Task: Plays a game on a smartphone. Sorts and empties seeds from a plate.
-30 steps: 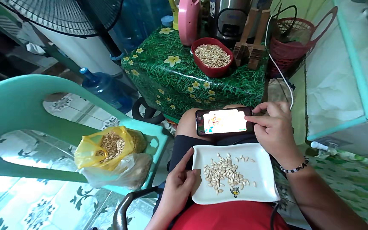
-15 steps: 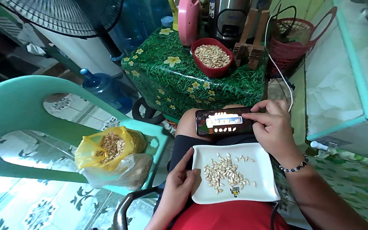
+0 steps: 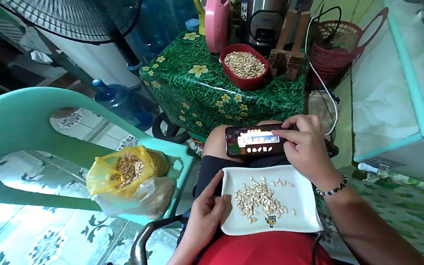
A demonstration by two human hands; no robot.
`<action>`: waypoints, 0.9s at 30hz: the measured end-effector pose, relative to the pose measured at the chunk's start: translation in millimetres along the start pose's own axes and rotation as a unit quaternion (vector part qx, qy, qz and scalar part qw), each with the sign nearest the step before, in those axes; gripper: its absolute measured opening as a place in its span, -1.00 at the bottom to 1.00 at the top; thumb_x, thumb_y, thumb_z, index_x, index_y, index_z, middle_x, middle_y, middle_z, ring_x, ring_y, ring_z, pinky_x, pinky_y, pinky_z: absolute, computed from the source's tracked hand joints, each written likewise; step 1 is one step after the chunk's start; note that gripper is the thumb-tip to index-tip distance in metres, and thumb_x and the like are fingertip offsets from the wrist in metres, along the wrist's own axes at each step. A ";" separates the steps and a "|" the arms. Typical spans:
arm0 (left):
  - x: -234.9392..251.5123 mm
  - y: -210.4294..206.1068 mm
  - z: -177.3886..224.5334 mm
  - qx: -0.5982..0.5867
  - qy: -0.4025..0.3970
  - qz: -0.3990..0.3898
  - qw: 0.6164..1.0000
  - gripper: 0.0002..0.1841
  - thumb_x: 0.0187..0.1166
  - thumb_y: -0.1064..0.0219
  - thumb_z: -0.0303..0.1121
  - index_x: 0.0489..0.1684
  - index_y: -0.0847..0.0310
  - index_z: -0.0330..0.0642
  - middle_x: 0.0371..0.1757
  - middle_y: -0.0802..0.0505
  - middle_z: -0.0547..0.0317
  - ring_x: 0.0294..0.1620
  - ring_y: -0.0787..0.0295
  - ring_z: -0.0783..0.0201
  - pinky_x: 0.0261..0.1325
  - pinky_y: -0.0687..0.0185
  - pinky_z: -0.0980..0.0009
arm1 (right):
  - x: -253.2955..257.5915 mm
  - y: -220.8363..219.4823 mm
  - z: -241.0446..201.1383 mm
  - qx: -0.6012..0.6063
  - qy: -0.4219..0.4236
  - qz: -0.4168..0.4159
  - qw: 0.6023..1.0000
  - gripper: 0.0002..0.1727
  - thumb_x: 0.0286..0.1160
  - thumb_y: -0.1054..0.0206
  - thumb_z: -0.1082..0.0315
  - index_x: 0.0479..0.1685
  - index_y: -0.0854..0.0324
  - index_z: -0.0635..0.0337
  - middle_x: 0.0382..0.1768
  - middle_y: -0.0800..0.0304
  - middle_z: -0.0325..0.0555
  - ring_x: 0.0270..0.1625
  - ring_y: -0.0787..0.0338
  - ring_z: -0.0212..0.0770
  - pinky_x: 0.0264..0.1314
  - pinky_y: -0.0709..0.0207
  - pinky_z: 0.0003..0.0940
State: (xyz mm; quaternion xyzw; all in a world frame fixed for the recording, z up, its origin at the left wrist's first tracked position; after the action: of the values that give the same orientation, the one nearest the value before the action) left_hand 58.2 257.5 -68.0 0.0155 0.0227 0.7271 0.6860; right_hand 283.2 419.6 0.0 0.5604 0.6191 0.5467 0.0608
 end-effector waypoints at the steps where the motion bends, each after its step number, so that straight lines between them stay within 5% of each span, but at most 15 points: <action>1: -0.1 0.1 -0.1 0.001 0.001 0.000 1.000 -0.38 0.65 -0.16 -0.57 0.77 -0.20 -0.28 -0.26 -0.89 0.17 -0.48 -0.80 0.41 -0.34 -0.79 0.49 | -0.2 1.0 0.0 0.001 0.001 0.003 1.000 -0.57 0.34 -0.17 0.53 -0.02 -0.94 -0.02 0.11 -0.73 -0.02 0.33 -0.51 0.18 0.28 -0.34 0.21; 15: -0.6 -0.6 -0.2 -0.007 0.000 0.002 1.000 -0.38 0.66 -0.15 -0.58 0.78 -0.19 -0.29 -0.15 -0.91 0.13 -0.42 -0.83 0.39 -0.28 -0.82 0.47 | -5.2 9.9 -2.1 0.026 0.003 0.022 0.999 -0.59 0.35 -0.16 0.52 -0.11 -0.95 0.00 0.11 -0.73 -0.03 0.34 -0.50 0.14 0.34 -0.35 0.11; 27: -0.8 -0.8 -0.6 -0.010 0.001 0.004 1.000 -0.38 0.65 -0.15 -0.58 0.77 -0.19 -0.30 -0.27 -0.90 0.16 -0.47 -0.81 0.40 -0.31 -0.81 0.48 | -6.0 10.1 2.4 0.016 -0.007 0.018 1.000 -0.59 0.37 -0.16 0.53 -0.07 -0.94 0.03 0.10 -0.73 -0.02 0.34 -0.50 0.16 0.33 -0.35 0.14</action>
State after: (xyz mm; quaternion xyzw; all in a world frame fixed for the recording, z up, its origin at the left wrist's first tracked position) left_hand 59.1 256.8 -68.6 0.0078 0.0160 0.7297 0.6835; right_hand 293.3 414.2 3.4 0.5757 0.6174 0.5340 0.0462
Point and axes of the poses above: each hand's wrist, its own x-axis towards the middle knuckle, its own y-axis out of the back of the hand, z = x × y, the point moved 5 cm from there along x, towards the middle knuckle
